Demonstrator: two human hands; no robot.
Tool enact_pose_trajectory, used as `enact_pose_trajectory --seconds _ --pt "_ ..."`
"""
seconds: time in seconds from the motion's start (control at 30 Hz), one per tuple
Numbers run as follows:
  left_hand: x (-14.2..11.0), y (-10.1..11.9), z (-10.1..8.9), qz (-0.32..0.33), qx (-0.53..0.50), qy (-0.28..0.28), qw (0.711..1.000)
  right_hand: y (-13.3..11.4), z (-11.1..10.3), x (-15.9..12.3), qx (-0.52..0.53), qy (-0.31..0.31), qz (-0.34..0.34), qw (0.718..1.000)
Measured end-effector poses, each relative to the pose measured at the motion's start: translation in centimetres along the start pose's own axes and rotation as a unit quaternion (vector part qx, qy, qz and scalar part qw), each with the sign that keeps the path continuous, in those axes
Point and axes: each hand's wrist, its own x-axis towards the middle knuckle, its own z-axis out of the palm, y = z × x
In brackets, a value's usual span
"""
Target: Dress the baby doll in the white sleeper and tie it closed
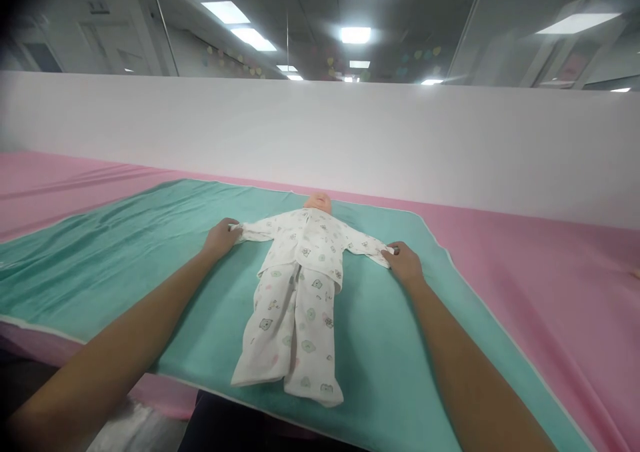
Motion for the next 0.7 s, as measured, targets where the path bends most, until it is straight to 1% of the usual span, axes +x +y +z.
enact_pose_trajectory --seconds 0.07,0.13,0.2,0.23,0.3,0.37,0.4,0.43,0.5,0.57,0.6,0.67,0.7 --pt "0.1 0.1 0.3 0.001 -0.106 0.037 0.994 0.0 0.3 0.2 0.052 0.034 -0.006 0.998" --pt "0.2 0.0 0.4 -0.011 -0.234 0.072 0.969 0.4 0.6 0.6 0.160 0.083 0.012 0.984" --pt "0.4 -0.2 0.3 -0.020 -0.347 0.084 0.934 1.0 0.6 1.0 0.289 0.115 0.046 0.949" --pt "0.4 -0.3 0.1 -0.025 -0.388 0.083 0.917 1.3 0.6 1.3 0.341 0.118 0.062 0.931" --pt "0.6 -0.5 -0.1 -0.042 -0.428 0.081 0.899 2.0 0.5 1.7 0.403 0.108 0.081 0.905" --pt "0.8 -0.7 -0.3 -0.057 -0.432 0.094 0.895 2.4 0.4 2.0 0.426 0.105 0.087 0.894" --pt "0.8 -0.7 -0.4 -0.061 -0.428 0.101 0.896 2.6 0.4 2.1 0.426 0.110 0.085 0.894" --pt "0.9 -0.8 -0.4 -0.063 -0.417 0.109 0.900 2.7 0.4 2.1 0.409 0.119 0.081 0.901" --pt "0.9 -0.9 -0.5 -0.066 -0.348 0.113 0.928 2.8 0.4 2.1 0.342 0.146 0.068 0.926" --pt "0.7 -1.0 -0.5 -0.069 -0.245 0.102 0.962 2.6 0.4 1.9 0.249 0.156 0.051 0.954" --pt "0.6 -1.0 -0.5 -0.069 -0.197 0.098 0.973 2.4 0.3 1.7 0.196 0.155 0.038 0.967" --pt "0.1 -0.8 -0.5 -0.055 -0.136 0.101 0.984 1.7 0.2 1.1 0.102 0.153 0.005 0.983" --pt "-0.1 -0.6 -0.4 -0.034 -0.116 0.110 0.986 1.1 0.2 0.6 0.062 0.155 -0.017 0.986"
